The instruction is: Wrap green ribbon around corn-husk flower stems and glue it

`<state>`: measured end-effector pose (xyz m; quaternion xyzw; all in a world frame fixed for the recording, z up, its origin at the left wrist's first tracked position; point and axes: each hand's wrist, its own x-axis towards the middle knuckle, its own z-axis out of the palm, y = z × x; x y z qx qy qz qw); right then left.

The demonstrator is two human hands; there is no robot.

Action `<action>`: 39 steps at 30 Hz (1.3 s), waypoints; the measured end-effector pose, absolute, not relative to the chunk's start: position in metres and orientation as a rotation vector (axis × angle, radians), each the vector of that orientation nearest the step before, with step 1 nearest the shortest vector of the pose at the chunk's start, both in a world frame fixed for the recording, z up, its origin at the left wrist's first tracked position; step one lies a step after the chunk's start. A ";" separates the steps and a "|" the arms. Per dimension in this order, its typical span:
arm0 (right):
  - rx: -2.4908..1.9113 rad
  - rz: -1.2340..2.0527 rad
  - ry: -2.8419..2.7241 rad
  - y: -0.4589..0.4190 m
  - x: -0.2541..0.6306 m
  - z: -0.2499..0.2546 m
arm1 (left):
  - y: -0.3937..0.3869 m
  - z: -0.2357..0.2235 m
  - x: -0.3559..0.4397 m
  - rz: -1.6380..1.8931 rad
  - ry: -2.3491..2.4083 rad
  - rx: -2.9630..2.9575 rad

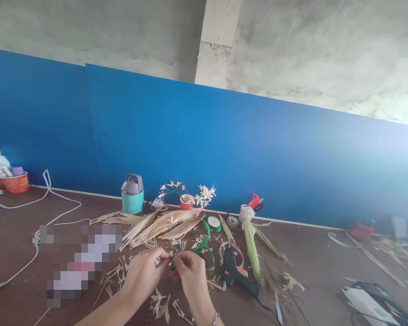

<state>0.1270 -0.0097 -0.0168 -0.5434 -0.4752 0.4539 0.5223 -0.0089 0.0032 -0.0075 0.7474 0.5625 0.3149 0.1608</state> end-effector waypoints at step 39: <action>-1.308 1.037 -1.259 -0.004 0.136 -0.023 | 0.005 0.001 -0.015 0.906 1.401 2.166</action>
